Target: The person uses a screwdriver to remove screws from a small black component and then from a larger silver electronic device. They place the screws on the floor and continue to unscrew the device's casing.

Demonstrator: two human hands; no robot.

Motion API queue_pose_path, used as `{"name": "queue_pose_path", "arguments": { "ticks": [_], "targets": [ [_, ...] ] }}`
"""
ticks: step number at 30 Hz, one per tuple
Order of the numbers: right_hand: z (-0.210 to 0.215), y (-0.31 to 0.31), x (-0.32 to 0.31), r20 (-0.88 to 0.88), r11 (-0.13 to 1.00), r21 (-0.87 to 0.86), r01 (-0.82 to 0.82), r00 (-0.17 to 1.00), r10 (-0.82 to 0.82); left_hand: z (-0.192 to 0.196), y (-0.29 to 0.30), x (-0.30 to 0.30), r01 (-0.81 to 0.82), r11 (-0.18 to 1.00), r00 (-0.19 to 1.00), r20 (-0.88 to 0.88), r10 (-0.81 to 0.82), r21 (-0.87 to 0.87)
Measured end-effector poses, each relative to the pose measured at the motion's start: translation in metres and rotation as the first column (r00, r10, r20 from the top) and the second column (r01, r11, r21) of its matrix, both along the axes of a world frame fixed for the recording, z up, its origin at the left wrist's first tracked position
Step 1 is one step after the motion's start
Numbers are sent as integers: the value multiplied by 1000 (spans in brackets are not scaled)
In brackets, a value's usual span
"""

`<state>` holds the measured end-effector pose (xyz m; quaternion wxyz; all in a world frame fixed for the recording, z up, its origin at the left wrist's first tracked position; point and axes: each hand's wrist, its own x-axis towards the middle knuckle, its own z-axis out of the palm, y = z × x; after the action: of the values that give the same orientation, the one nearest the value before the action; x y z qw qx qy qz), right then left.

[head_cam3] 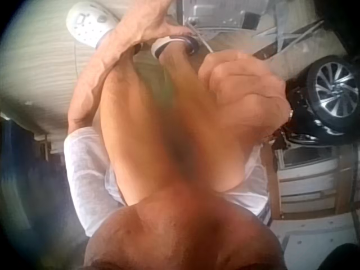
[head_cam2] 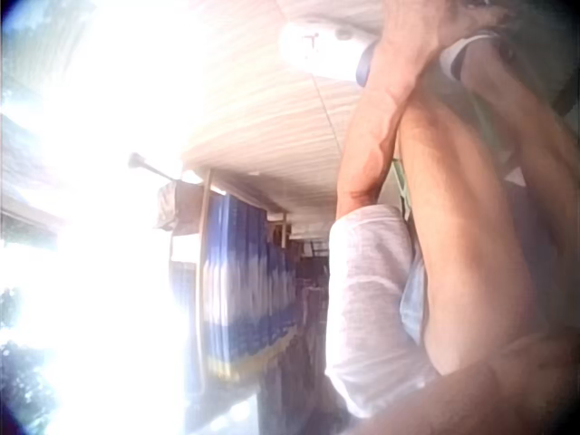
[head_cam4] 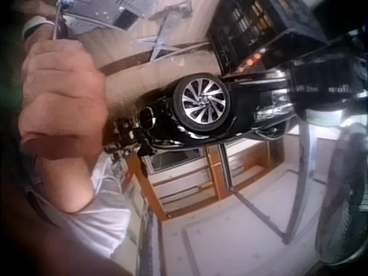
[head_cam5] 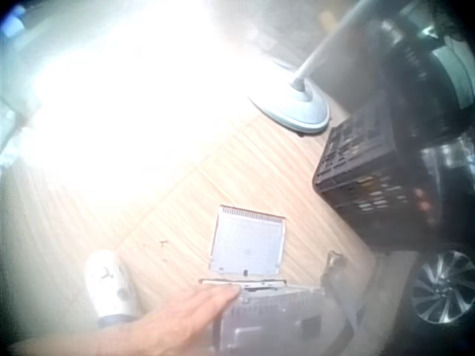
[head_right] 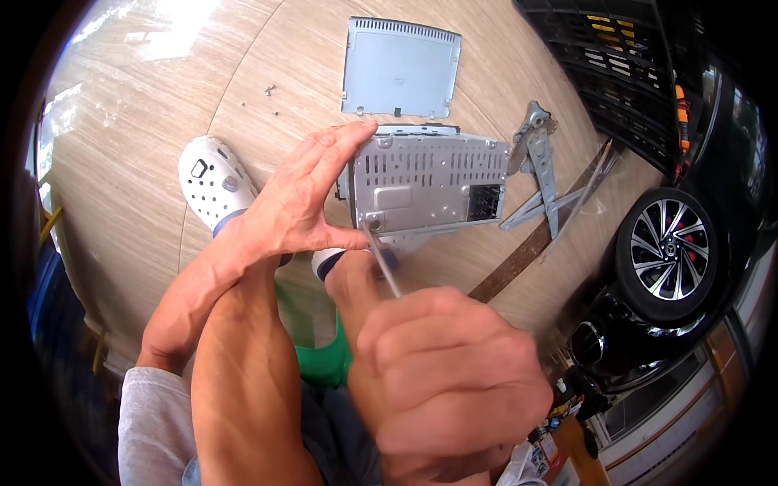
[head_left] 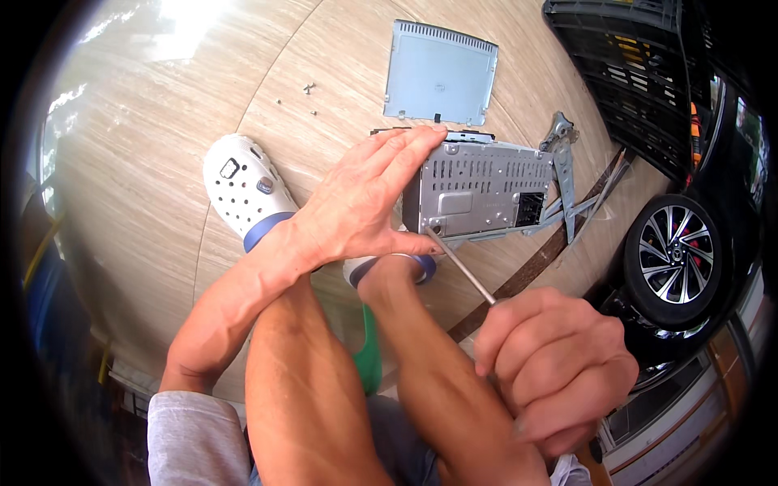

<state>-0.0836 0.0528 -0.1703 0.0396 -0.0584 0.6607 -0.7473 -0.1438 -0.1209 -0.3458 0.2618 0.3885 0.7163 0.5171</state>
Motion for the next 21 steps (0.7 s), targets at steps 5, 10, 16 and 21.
{"name": "queue_pose_path", "arguments": {
  "ticks": [5,10,16,21],
  "targets": [
    [-6,-46,-2,-78,935,232,267,964,-256,-2,-1,-1,-19,999,1000,-17,20,37],
    [-13,-24,7,-106,913,136,383,922,-371,-7,-8,5,-26,999,999,-23,26,-19],
    [-4,6,1,-9,967,-93,-237,971,237,2,0,-2,-23,1000,997,-69,22,-12],
    [-3,-34,16,-40,858,160,488,872,-488,27,-15,-13,71,995,959,-279,-48,75]
  ]
}}
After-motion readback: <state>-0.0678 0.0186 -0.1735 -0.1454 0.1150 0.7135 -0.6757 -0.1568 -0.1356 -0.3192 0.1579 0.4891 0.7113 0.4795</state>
